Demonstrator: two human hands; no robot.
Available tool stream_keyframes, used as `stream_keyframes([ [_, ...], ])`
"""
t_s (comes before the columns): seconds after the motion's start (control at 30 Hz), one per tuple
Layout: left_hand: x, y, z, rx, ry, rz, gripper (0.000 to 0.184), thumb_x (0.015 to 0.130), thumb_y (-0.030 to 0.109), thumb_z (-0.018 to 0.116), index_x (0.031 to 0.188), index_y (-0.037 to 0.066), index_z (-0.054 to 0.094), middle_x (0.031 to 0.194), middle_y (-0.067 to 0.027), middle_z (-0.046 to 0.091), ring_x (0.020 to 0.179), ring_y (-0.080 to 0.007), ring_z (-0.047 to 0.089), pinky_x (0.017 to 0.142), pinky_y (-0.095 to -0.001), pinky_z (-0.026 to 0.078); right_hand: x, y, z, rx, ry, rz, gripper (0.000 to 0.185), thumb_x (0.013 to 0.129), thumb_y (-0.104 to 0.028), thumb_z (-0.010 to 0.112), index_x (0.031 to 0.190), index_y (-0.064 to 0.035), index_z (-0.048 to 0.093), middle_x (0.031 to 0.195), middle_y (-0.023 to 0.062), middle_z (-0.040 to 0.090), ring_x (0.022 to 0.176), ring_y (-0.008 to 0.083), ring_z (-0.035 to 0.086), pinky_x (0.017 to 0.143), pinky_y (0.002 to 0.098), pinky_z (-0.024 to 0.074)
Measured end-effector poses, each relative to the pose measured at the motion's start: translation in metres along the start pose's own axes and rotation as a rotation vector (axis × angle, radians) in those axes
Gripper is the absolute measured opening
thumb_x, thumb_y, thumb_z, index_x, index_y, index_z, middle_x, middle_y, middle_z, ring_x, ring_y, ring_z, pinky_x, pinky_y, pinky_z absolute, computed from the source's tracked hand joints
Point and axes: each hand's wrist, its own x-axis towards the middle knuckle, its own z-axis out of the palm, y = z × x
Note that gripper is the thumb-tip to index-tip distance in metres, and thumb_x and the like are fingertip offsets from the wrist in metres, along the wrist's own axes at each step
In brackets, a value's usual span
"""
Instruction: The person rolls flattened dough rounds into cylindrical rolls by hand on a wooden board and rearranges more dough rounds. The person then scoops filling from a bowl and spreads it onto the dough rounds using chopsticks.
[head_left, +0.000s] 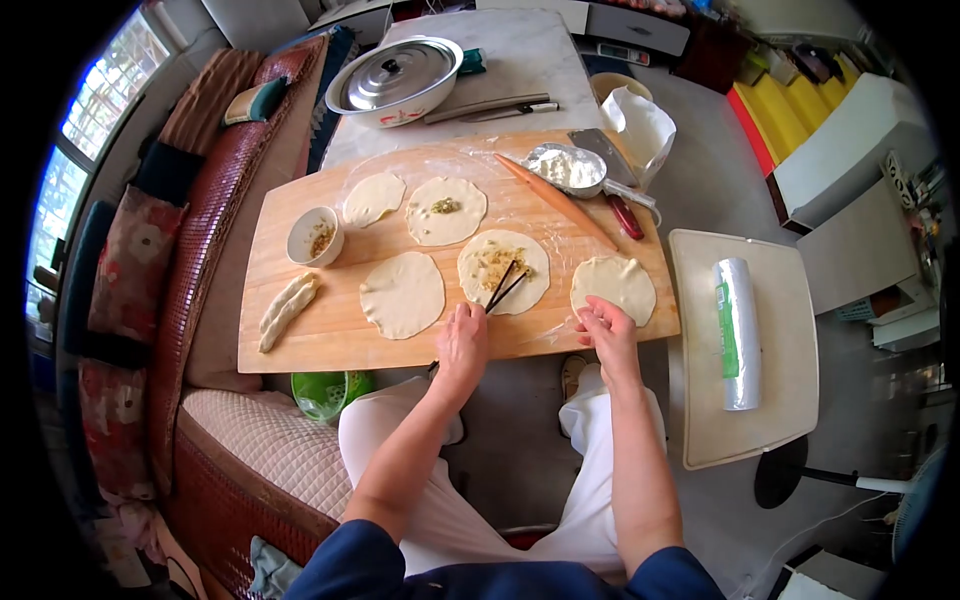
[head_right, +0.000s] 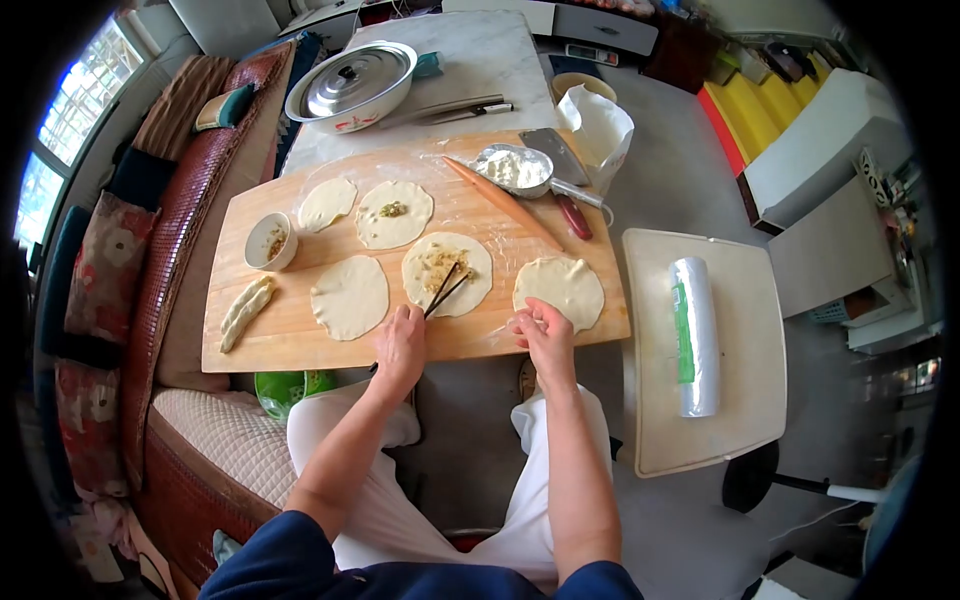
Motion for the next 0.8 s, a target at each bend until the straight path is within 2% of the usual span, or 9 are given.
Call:
stream_keyframes([
  [0.1, -0.001, 0.006, 0.003, -0.033, 0.001, 0.009, 0.004, 0.088, 0.007, 0.057, 0.089, 0.004, 0.055, 0.09, -0.0152, 0.059, 0.089, -0.0355, 0.062, 0.069, -0.048, 0.05, 0.001, 0.0, -0.003, -0.006, -0.021, 0.006, 0.038, 0.096, -0.014, 0.063, 0.13, 0.0032, 0.058, 0.104, 0.0061, 0.067, 0.084, 0.0139, 0.065, 0.067, 0.0254, 0.0542],
  [0.37, 0.01, -0.009, -0.007, 0.051, -0.053, -0.068, 0.005, 0.086, 0.004, 0.053, 0.09, 0.004, 0.055, 0.092, -0.0142, 0.06, 0.091, -0.0343, 0.064, 0.072, -0.0456, 0.053, 0.01, 0.001, -0.012, 0.012, -0.033, 0.021, 0.036, 0.095, -0.014, 0.065, 0.126, 0.0044, 0.06, 0.1, 0.007, 0.067, 0.079, 0.013, 0.065, 0.065, 0.025, 0.0541],
  [0.53, 0.002, -0.016, -0.009, 0.04, -0.03, -0.007, 0.001, 0.088, 0.006, 0.055, 0.088, 0.005, 0.054, 0.087, -0.0146, 0.058, 0.088, -0.0354, 0.062, 0.07, -0.0471, 0.05, 0.012, 0.002, -0.014, 0.028, -0.033, 0.017, 0.035, 0.095, -0.014, 0.066, 0.124, 0.005, 0.061, 0.099, 0.0074, 0.066, 0.077, 0.0125, 0.065, 0.064, 0.0247, 0.0541],
  [0.7, -0.015, -0.011, -0.018, 0.0, -0.037, 0.04, 0.005, 0.088, 0.009, 0.059, 0.089, 0.005, 0.055, 0.085, -0.0146, 0.057, 0.085, -0.0357, 0.062, 0.07, -0.0479, 0.05, 0.014, 0.003, -0.011, 0.006, -0.05, 0.02, 0.031, 0.095, -0.013, 0.065, 0.12, 0.005, 0.063, 0.096, 0.0069, 0.067, 0.077, 0.0122, 0.065, 0.064, 0.0245, 0.0543],
  [0.8, -0.016, -0.015, -0.019, -0.072, -0.047, -0.021, 0.008, 0.089, 0.01, 0.061, 0.092, 0.004, 0.058, 0.088, -0.0151, 0.06, 0.085, -0.0365, 0.063, 0.07, -0.0475, 0.05, 0.016, 0.016, -0.002, -0.044, -0.177, 0.0, 0.027, 0.095, -0.014, 0.064, 0.114, 0.0049, 0.066, 0.091, 0.0068, 0.069, 0.076, 0.0125, 0.067, 0.064, 0.0252, 0.0556],
])
